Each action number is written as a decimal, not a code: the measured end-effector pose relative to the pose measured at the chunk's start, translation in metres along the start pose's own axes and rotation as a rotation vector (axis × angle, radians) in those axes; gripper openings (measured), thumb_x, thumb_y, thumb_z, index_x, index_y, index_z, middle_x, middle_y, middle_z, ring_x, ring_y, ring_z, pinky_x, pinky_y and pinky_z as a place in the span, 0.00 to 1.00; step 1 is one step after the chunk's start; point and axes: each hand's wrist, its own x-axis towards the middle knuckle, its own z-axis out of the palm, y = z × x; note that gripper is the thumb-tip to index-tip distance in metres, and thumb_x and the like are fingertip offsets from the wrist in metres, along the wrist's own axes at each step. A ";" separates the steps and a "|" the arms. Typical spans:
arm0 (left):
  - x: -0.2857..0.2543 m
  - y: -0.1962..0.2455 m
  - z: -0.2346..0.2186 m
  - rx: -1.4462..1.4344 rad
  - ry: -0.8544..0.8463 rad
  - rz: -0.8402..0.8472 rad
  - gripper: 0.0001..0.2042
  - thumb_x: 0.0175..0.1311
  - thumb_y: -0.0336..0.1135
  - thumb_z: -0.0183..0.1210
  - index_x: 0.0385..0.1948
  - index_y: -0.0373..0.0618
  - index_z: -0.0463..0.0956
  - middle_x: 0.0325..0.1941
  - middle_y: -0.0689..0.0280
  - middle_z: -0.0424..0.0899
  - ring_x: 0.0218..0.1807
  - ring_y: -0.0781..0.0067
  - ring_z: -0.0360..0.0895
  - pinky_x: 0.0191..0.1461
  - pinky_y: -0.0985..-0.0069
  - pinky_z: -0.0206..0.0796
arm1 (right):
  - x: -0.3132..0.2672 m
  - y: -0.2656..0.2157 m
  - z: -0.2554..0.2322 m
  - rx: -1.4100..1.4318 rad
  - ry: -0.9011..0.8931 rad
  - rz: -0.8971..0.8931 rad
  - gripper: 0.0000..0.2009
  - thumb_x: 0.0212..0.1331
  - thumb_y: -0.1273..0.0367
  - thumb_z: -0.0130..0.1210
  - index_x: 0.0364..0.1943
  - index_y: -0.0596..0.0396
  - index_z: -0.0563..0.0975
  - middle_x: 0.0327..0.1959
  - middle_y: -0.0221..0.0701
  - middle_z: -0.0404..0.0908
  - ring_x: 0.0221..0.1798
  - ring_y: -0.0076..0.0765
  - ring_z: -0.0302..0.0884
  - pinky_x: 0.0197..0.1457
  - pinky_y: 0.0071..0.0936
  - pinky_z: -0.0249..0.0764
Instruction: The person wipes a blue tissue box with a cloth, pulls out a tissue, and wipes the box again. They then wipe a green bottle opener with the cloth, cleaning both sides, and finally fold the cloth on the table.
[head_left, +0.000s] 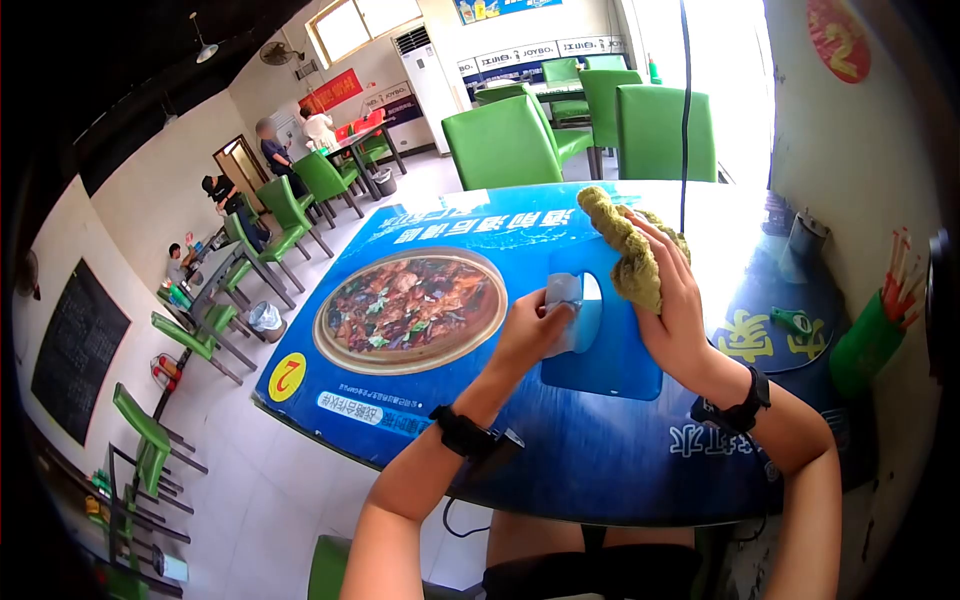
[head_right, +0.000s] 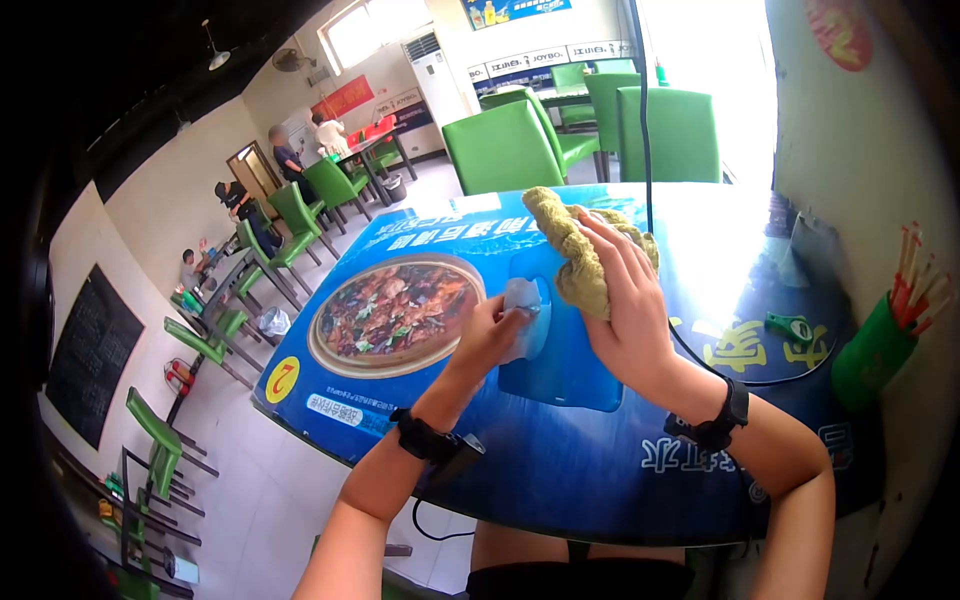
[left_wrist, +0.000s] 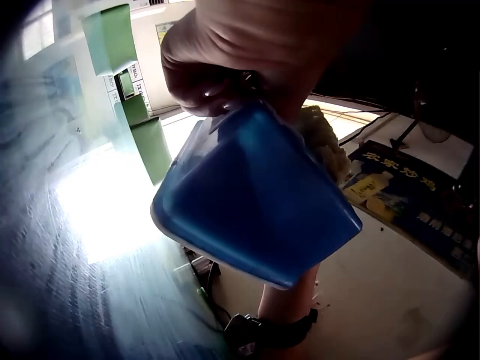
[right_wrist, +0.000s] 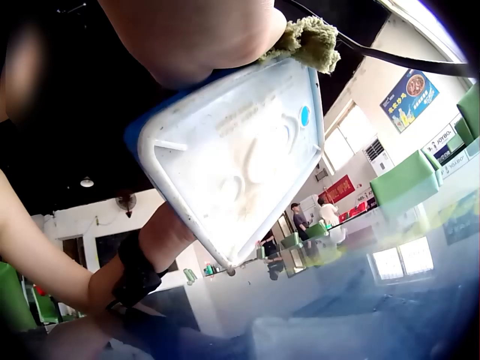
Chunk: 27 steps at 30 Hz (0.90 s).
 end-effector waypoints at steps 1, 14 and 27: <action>0.000 0.000 0.001 -0.003 0.001 -0.015 0.13 0.51 0.39 0.51 0.28 0.37 0.74 0.19 0.73 0.69 0.22 0.86 0.63 0.23 0.84 0.56 | 0.000 0.000 0.000 -0.009 0.000 0.003 0.24 0.46 0.77 0.49 0.53 0.59 0.65 0.58 0.42 0.65 0.60 0.53 0.61 0.62 0.42 0.56; 0.002 -0.005 0.002 0.016 0.001 -0.039 0.13 0.50 0.40 0.51 0.26 0.37 0.73 0.19 0.71 0.70 0.22 0.85 0.65 0.23 0.82 0.57 | 0.000 -0.001 -0.002 -0.028 -0.025 0.009 0.24 0.46 0.77 0.49 0.53 0.58 0.65 0.57 0.42 0.66 0.60 0.52 0.62 0.61 0.42 0.57; 0.023 -0.023 -0.045 -0.399 0.075 0.141 0.21 0.62 0.48 0.50 0.39 0.34 0.72 0.34 0.65 0.79 0.34 0.80 0.76 0.35 0.82 0.68 | -0.004 -0.029 0.000 0.097 -0.409 -0.262 0.25 0.46 0.72 0.55 0.54 0.49 0.69 0.62 0.32 0.62 0.66 0.41 0.55 0.65 0.41 0.56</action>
